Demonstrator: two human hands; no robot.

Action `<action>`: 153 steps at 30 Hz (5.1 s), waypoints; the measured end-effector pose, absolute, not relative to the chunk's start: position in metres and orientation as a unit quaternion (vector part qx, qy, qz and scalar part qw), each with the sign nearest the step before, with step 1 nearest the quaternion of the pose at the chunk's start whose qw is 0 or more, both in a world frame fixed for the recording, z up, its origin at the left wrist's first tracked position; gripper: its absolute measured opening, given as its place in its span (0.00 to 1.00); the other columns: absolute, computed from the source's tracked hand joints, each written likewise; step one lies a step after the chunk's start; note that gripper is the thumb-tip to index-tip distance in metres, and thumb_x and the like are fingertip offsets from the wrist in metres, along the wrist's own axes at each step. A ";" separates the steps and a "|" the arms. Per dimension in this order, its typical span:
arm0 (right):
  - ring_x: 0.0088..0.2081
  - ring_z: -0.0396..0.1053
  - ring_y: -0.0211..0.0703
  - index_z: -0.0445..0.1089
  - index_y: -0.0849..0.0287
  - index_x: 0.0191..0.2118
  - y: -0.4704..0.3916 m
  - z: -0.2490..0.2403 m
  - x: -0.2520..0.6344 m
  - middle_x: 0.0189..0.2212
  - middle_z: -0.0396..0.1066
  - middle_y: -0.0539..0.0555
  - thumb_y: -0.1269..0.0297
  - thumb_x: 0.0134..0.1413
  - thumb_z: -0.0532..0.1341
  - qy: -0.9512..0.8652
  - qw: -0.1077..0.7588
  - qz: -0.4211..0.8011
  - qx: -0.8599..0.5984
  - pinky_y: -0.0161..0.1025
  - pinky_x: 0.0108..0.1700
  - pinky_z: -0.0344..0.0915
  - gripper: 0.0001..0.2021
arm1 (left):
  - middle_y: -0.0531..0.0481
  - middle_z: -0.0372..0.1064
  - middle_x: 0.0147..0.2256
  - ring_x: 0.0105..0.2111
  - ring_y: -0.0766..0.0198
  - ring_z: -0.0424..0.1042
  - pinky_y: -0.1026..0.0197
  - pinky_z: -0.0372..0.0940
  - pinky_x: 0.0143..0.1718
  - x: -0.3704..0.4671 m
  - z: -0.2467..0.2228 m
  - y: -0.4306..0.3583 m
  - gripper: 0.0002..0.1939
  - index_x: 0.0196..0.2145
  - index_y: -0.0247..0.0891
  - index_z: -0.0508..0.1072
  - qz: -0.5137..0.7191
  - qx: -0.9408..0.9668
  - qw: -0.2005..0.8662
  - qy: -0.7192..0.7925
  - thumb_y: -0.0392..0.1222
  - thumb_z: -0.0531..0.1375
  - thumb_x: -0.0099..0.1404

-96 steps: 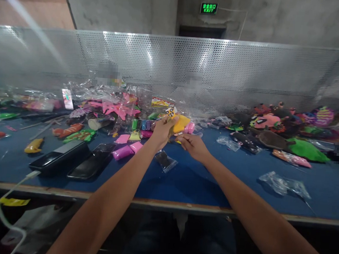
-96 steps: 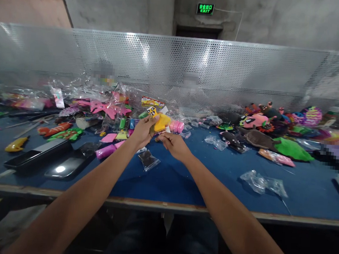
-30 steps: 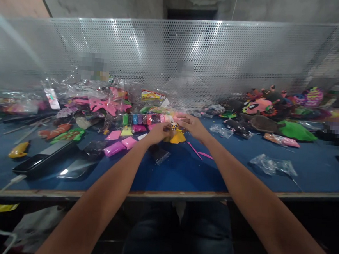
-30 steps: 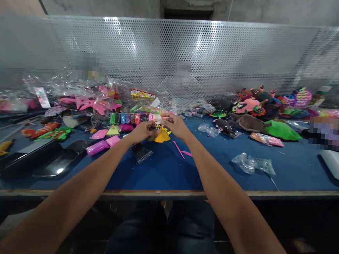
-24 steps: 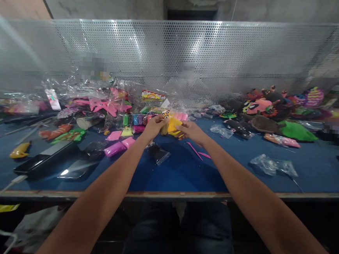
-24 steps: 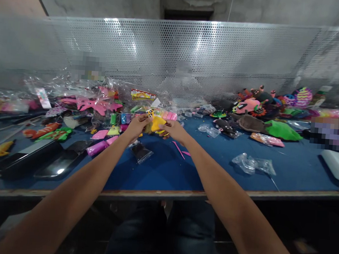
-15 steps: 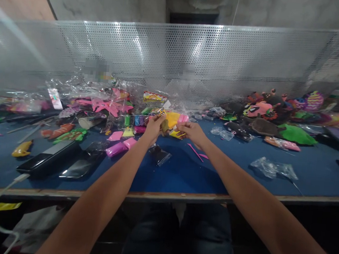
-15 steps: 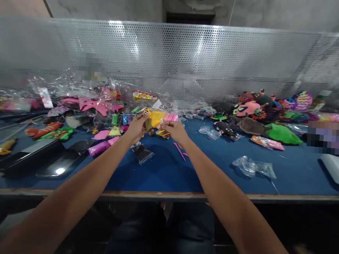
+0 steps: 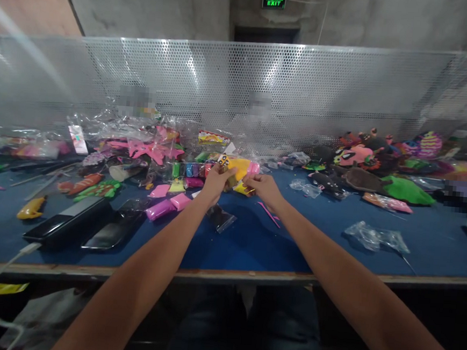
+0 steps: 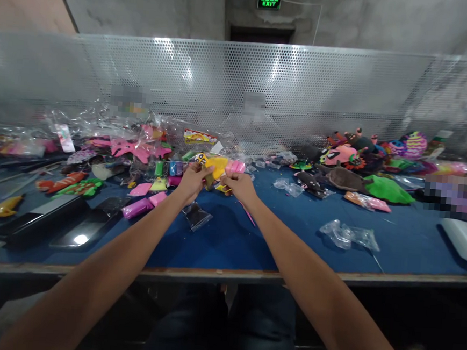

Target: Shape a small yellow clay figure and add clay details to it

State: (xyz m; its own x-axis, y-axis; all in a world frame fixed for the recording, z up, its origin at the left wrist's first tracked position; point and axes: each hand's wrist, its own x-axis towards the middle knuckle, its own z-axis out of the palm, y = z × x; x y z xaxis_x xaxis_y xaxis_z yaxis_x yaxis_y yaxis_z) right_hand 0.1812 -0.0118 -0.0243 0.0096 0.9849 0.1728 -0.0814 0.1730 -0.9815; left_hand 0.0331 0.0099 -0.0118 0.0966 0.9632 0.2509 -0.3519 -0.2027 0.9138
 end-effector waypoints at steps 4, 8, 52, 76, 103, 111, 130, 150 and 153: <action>0.22 0.66 0.34 0.73 0.61 0.23 -0.011 -0.026 0.181 0.21 0.70 0.49 0.68 0.36 0.65 -0.532 0.566 0.460 -0.430 0.31 0.23 0.64 0.03 | 0.55 0.71 0.28 0.29 0.67 0.73 0.66 0.67 0.28 0.033 -0.013 0.009 0.26 0.35 0.38 0.67 0.587 0.492 0.559 0.319 0.44 0.74 0.42; 0.19 0.62 0.32 0.71 0.61 0.21 -0.010 -0.027 0.181 0.17 0.66 0.47 0.66 0.37 0.64 -0.553 0.573 0.431 -0.424 0.31 0.22 0.62 0.04 | 0.55 0.70 0.27 0.27 0.69 0.71 0.66 0.68 0.28 0.035 -0.014 0.006 0.24 0.33 0.36 0.68 0.565 0.499 0.580 0.308 0.45 0.74 0.43; 0.18 0.54 0.32 0.65 0.58 0.20 -0.020 -0.017 0.173 0.14 0.60 0.45 0.61 0.43 0.59 -0.594 0.592 0.291 -0.460 0.33 0.22 0.49 0.08 | 0.53 0.73 0.29 0.32 0.65 0.75 0.65 0.69 0.31 0.049 -0.010 -0.003 0.22 0.37 0.38 0.68 0.641 0.491 0.532 0.254 0.46 0.72 0.47; 0.14 0.57 0.33 0.61 0.56 0.19 -0.018 -0.020 0.177 0.12 0.57 0.43 0.63 0.41 0.60 -0.581 0.598 0.337 -0.438 0.32 0.17 0.51 0.08 | 0.54 0.72 0.28 0.29 0.67 0.74 0.63 0.72 0.31 0.041 -0.004 -0.001 0.16 0.35 0.39 0.69 0.663 0.477 0.521 0.247 0.44 0.70 0.52; 0.14 0.58 0.30 0.69 0.59 0.23 -0.018 -0.026 0.183 0.16 0.64 0.45 0.59 0.45 0.62 -0.682 0.463 0.402 -0.399 0.30 0.17 0.56 0.09 | 0.51 0.74 0.33 0.34 0.64 0.76 0.63 0.72 0.33 0.027 0.003 -0.002 0.15 0.35 0.36 0.69 0.595 0.488 0.577 0.273 0.40 0.69 0.52; 0.18 0.62 0.33 0.69 0.59 0.24 -0.014 -0.033 0.185 0.20 0.68 0.49 0.57 0.44 0.65 -0.678 0.467 0.420 -0.382 0.33 0.21 0.62 0.11 | 0.47 0.75 0.33 0.33 0.64 0.75 0.63 0.71 0.34 0.027 0.004 -0.006 0.16 0.35 0.34 0.71 0.541 0.538 0.579 0.289 0.43 0.70 0.53; 0.29 0.70 0.38 0.72 0.56 0.36 -0.018 -0.021 0.192 0.30 0.74 0.51 0.53 0.41 0.70 -0.583 0.574 0.443 -0.367 0.35 0.29 0.69 0.16 | 0.52 0.69 0.36 0.32 0.66 0.72 0.64 0.69 0.29 0.031 -0.003 -0.004 0.14 0.41 0.41 0.65 0.483 0.584 0.563 0.329 0.37 0.60 0.57; 0.28 0.71 0.39 0.70 0.57 0.33 -0.024 -0.018 0.189 0.29 0.74 0.50 0.55 0.40 0.72 -0.561 0.581 0.453 -0.378 0.37 0.28 0.73 0.16 | 0.52 0.73 0.26 0.25 0.68 0.68 0.66 0.60 0.28 0.027 -0.005 0.003 0.03 0.27 0.36 0.76 0.591 0.645 0.322 0.362 0.38 0.63 0.58; 0.28 0.72 0.39 0.70 0.57 0.33 -0.024 -0.018 0.189 0.29 0.74 0.50 0.56 0.41 0.71 -0.564 0.575 0.455 -0.380 0.37 0.29 0.73 0.15 | 0.53 0.72 0.26 0.24 0.69 0.66 0.66 0.59 0.27 0.026 -0.005 0.003 0.03 0.27 0.37 0.76 0.589 0.645 0.321 0.366 0.37 0.64 0.57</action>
State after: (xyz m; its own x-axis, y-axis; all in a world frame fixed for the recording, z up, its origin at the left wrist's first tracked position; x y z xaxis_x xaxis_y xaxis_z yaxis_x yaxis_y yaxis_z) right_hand 0.1886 -0.0239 -0.0178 -0.0496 0.9518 0.3027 -0.0942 0.2973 -0.9501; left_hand 0.0264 0.0030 -0.0046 0.0375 0.8508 0.5242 0.0940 -0.5253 0.8457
